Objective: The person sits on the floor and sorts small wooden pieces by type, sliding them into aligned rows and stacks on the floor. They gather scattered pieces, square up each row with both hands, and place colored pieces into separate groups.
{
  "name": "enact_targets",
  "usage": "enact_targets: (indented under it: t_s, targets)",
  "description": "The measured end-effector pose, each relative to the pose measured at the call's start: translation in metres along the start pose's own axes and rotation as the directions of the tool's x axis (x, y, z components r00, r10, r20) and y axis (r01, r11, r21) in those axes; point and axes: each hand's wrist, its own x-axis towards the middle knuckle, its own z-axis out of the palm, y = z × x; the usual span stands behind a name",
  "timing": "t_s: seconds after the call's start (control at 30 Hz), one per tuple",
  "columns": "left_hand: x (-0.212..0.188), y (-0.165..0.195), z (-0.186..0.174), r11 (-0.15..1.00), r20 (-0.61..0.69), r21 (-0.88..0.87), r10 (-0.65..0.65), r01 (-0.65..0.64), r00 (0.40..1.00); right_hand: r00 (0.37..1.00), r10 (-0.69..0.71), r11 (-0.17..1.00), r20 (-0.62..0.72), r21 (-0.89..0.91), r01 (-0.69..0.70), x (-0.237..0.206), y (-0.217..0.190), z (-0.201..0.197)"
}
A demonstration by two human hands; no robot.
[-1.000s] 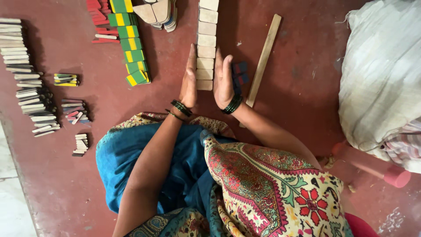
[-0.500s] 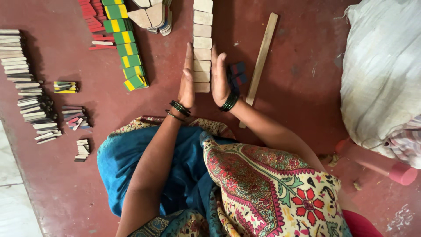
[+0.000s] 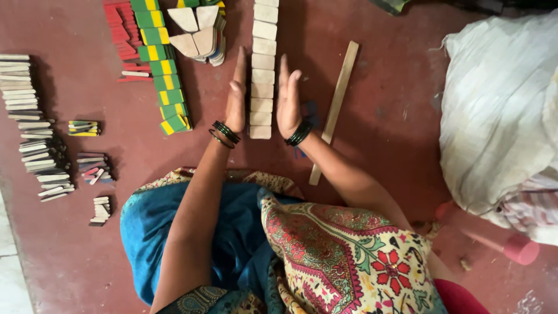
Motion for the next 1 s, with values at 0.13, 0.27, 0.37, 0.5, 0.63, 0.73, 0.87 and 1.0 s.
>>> enact_targets:
  t_s: [0.13, 0.27, 0.37, 0.5, 0.63, 0.73, 0.87, 1.0]
  targets:
    - [0.0, 0.002, 0.004, 0.993, 0.024, 0.119, -0.003, 0.0, 1.0, 0.998, 0.015, 0.99, 0.069, 0.136, -0.025, -0.002, 0.004, 0.003]
    - [0.016, -0.002, -0.006, 0.996, -0.042, -0.08, -0.038, 0.035, 0.998, 0.999, -0.037, 0.999, 0.003, 0.029, 0.036, 0.011, 0.0, -0.011]
    - [0.04, -0.009, -0.007, 0.984, -0.031, -0.175, -0.041, 0.035, 0.999, 0.999, -0.054, 0.998, -0.008, -0.03, 0.053, 0.03, -0.002, -0.018]
    - [0.062, -0.015, 0.0, 0.972, 0.02, -0.233, -0.015, 0.019, 1.0, 0.998, -0.056, 0.995, 0.041, -0.078, 0.059, 0.042, -0.001, -0.012]
    - [0.062, -0.017, 0.004, 0.995, 0.037, -0.094, 0.022, -0.018, 0.999, 0.997, -0.06, 0.993, 0.054, -0.095, 0.065, 0.038, 0.005, -0.002]
    - [0.062, -0.02, 0.0, 0.992, 0.053, -0.122, 0.025, -0.018, 0.998, 0.996, -0.08, 0.994, 0.038, -0.065, 0.083, 0.04, 0.006, -0.007]
    - [0.076, -0.027, -0.008, 0.969, 0.03, -0.246, 0.018, -0.01, 0.999, 0.988, -0.154, 0.986, 0.014, -0.068, 0.154, 0.065, -0.001, -0.024]
    - [0.094, -0.031, -0.008, 0.967, 0.03, -0.257, 0.013, -0.005, 0.999, 0.994, -0.108, 0.991, 0.001, -0.075, 0.107, 0.081, -0.005, -0.019]
